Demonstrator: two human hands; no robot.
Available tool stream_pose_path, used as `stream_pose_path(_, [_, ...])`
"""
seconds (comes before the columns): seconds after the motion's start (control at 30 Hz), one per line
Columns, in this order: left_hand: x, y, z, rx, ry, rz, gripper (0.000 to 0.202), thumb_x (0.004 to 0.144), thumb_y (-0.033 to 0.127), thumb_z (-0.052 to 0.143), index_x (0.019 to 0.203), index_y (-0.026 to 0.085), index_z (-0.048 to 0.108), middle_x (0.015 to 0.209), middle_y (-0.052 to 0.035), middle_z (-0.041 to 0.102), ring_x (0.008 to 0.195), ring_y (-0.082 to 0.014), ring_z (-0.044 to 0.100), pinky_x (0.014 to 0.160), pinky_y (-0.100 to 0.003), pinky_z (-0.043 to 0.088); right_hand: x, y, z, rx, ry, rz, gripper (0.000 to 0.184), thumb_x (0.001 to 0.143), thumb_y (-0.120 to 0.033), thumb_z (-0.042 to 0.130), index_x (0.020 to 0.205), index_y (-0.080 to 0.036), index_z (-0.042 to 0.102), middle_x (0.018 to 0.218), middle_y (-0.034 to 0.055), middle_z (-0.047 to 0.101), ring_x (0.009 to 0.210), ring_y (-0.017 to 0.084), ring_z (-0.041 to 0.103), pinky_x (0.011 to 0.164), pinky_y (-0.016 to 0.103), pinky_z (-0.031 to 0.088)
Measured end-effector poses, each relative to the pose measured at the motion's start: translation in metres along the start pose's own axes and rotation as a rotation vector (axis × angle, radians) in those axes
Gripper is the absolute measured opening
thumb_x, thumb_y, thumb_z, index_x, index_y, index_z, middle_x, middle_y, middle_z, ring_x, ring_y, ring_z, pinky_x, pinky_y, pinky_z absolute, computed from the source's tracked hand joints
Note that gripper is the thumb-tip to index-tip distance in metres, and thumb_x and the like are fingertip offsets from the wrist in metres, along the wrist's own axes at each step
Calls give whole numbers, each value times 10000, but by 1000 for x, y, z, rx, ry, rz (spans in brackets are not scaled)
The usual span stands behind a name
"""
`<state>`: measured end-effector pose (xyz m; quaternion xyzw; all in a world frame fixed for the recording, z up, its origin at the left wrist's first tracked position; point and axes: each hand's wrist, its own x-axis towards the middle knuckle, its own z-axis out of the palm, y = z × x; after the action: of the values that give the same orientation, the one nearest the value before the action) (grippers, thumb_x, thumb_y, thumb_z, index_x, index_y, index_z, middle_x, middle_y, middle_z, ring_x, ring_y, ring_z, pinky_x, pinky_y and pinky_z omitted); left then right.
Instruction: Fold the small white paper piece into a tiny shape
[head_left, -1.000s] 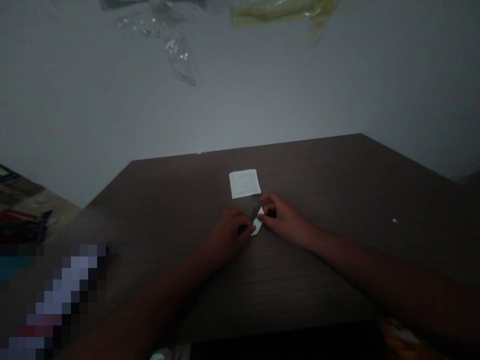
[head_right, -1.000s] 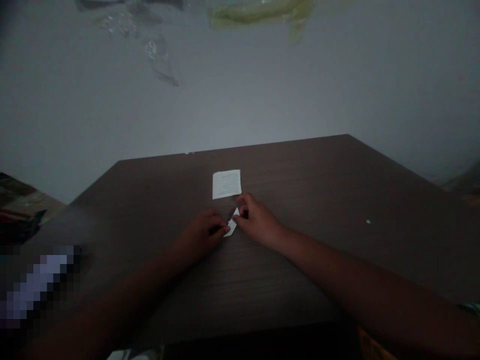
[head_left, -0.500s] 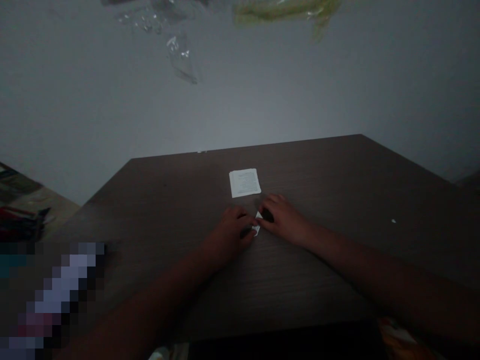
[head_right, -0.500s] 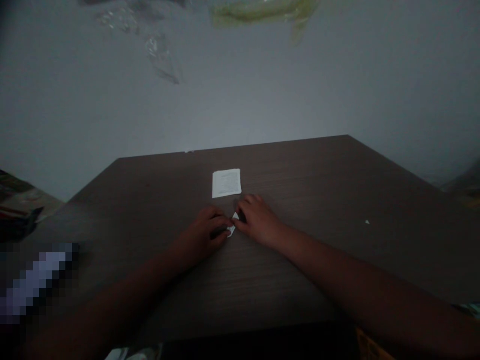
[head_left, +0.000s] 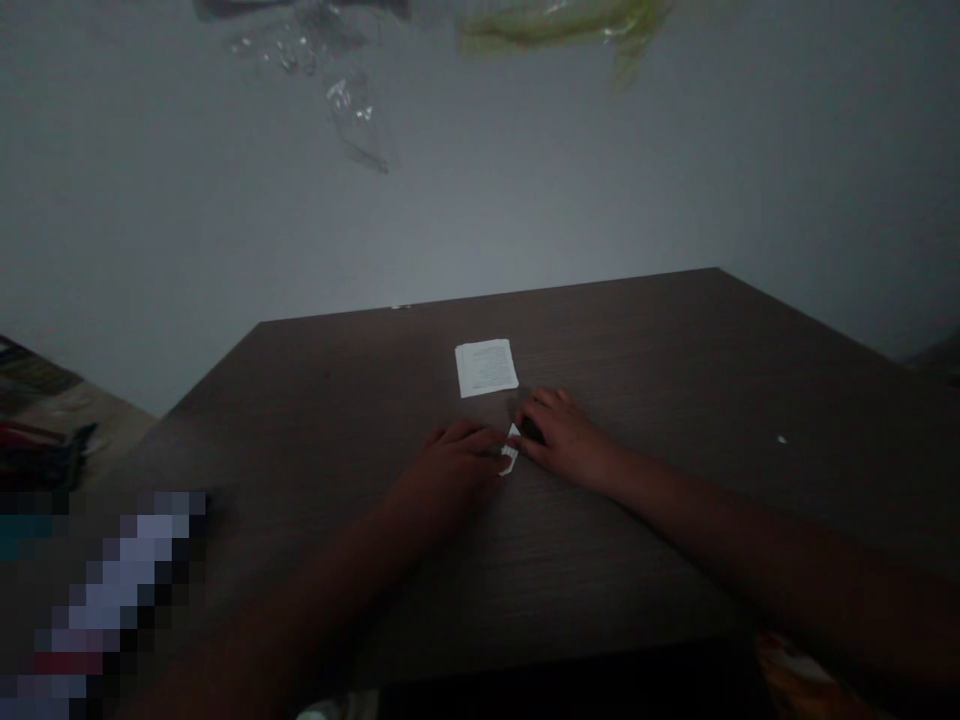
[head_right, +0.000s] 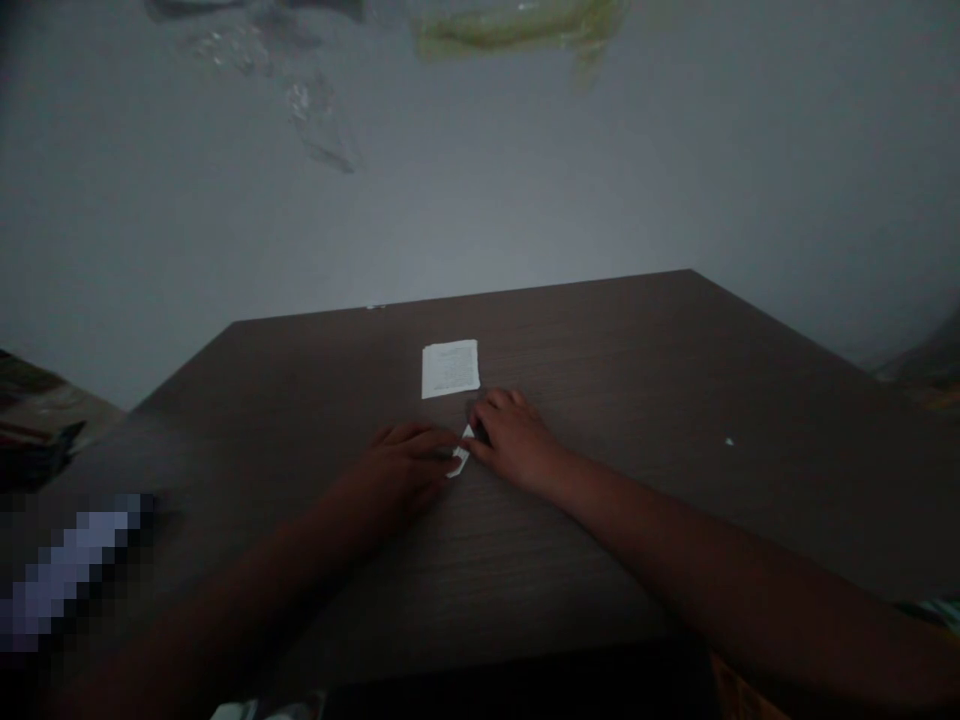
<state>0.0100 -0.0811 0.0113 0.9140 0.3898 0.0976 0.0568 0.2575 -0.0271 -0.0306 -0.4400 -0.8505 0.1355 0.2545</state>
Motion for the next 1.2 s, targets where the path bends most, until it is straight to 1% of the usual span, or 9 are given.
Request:
stream_pose_path(0.17, [-4, 0, 3, 124, -4, 43, 292, 1096, 107, 714, 1306, 256, 852, 1467, -94, 834, 1389, -346, 725, 1131, -492, 557, 3, 0, -2, 42, -25, 10, 161, 1040, -310, 862, 1053, -272, 706, 1188, 111, 764, 1204, 361, 686, 1097, 541, 541])
stream_pose_path(0.33, [-7, 4, -6, 148, -40, 75, 317, 1126, 116, 672, 1368, 252, 824, 1508, -95, 827, 1406, -338, 734, 1138, -482, 549, 5, 1, -2, 63, -23, 39, 197, 1006, -305, 899, 1015, -270, 706, 1178, 105, 764, 1213, 365, 689, 1100, 540, 532])
stream_pose_path(0.47, [-7, 10, -7, 159, -51, 72, 304, 1136, 98, 658, 1368, 210, 818, 1515, -115, 833, 1401, -341, 745, 1158, -517, 542, 4, 1, -4, 89, -30, 36, 172, 1005, -266, 895, 1025, -266, 724, 1174, 97, 764, 1218, 351, 689, 1115, 529, 517])
stream_pose_path(0.57, [-7, 14, -5, 157, -43, 59, 273, 1132, 87, 670, 1322, 204, 827, 1455, -107, 860, 1383, -330, 759, 1216, -539, 516, 4, 1, -7, 106, -41, 29, 157, 1010, -253, 887, 1029, -262, 731, 1181, 94, 767, 1212, 336, 686, 1120, 518, 509])
stream_pose_path(0.7, [-4, 22, -10, 182, -103, 8, 266, 1154, 114, 666, 1324, 217, 843, 1463, -87, 869, 1423, -318, 758, 1290, -563, 495, 4, 2, -10, 124, -37, 38, 94, 1033, -199, 822, 1025, -250, 742, 1166, 91, 786, 1198, 315, 693, 1122, 500, 506])
stream_pose_path(0.83, [-2, 30, -14, 210, -167, -38, 305, 1162, 136, 662, 1386, 222, 851, 1542, -99, 842, 1514, -342, 721, 1341, -630, 483, 6, 5, -18, 189, -62, 54, 127, 1083, -156, 702, 1041, -254, 770, 1090, 67, 822, 1100, 278, 738, 1047, 441, 543])
stream_pose_path(0.93, [-2, 35, -12, 227, -172, -57, 312, 1150, 159, 682, 1398, 222, 861, 1572, -114, 826, 1523, -375, 715, 1346, -663, 483, 7, 5, -27, 229, -131, 18, 210, 1098, -137, 651, 1104, -255, 825, 1120, 65, 854, 1068, 258, 774, 985, 400, 568])
stream_pose_path(1.1, [-1, 44, -11, 235, -171, -86, 339, 1144, 155, 657, 1412, 191, 861, 1581, -135, 817, 1484, -396, 727, 1322, -671, 495, 4, -4, -35, 164, -276, -125, 214, 1029, -104, 729, 1074, -244, 884, 1056, 64, 850, 967, 233, 759, 908, 361, 555])
stream_pose_path(1.2, [0, 48, -15, 221, -211, -87, 360, 1146, 171, 643, 1440, 188, 850, 1605, -149, 799, 1494, -397, 715, 1327, -671, 484, 0, -12, -30, 139, -287, -122, 172, 1005, -109, 766, 1043, -229, 882, 1011, 59, 830, 919, 220, 732, 862, 341, 518])
